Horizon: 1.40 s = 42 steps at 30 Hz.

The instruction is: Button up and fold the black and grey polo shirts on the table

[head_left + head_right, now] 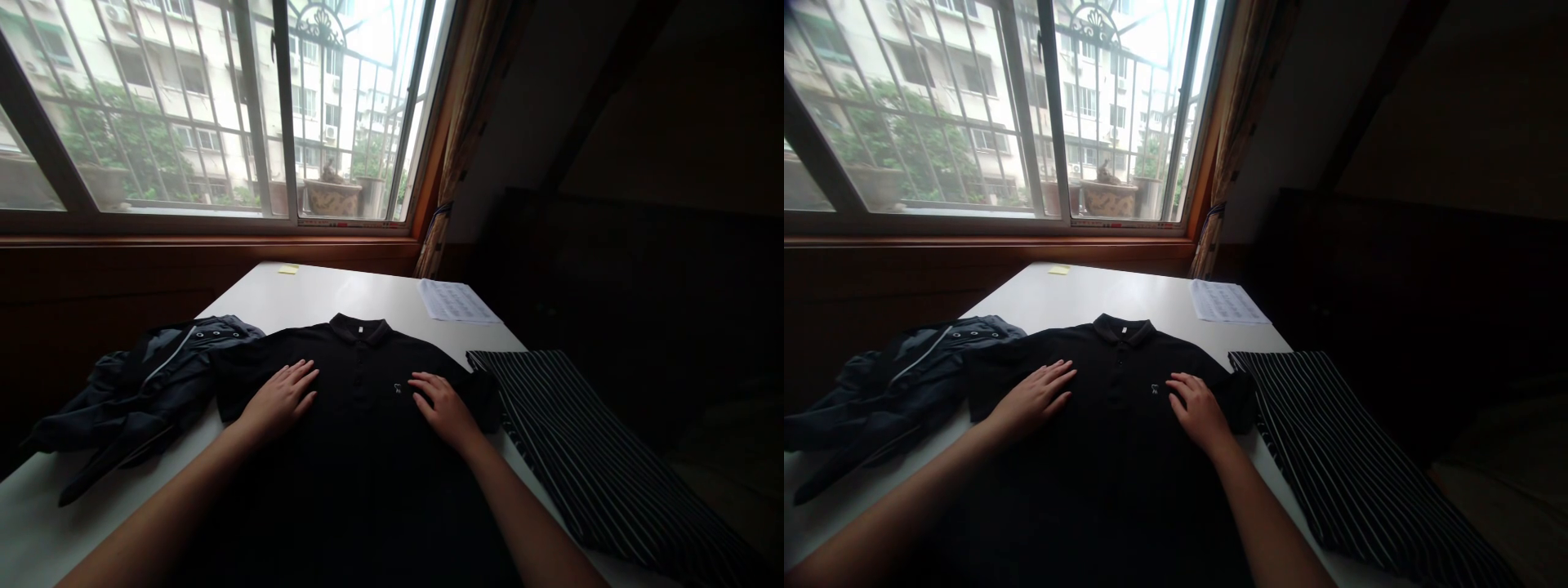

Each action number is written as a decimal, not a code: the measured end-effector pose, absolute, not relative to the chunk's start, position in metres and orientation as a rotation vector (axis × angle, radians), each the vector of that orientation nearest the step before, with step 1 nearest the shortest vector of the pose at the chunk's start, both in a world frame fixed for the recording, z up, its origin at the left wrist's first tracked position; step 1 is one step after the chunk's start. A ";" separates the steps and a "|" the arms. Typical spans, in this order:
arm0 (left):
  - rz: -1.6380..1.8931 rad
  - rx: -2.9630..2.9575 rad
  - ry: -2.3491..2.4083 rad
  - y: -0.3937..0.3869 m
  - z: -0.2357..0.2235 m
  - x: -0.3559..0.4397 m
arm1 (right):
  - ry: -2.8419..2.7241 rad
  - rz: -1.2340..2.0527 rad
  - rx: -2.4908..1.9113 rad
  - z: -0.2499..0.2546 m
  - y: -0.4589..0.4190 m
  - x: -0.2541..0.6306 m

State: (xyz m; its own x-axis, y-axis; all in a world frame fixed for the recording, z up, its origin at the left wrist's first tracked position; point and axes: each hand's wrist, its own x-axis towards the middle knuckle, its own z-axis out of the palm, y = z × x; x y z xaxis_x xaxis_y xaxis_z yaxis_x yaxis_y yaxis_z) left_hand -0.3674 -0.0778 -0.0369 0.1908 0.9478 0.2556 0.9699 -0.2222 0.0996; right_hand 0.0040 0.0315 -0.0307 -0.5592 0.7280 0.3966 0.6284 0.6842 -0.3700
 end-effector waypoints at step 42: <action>-0.434 -2.341 -1.907 -0.079 -0.041 -0.369 | -2.418 0.038 -1.229 -0.032 0.029 0.016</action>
State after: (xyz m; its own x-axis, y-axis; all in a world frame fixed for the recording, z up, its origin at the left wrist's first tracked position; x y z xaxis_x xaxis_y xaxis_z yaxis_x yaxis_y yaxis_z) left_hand -0.3687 -0.0787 -0.0408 0.1799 0.9445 0.2749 0.9704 -0.2162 0.1077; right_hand 0.0164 0.0288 -0.0323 -0.5177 0.7768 0.3586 0.7652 0.6079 -0.2121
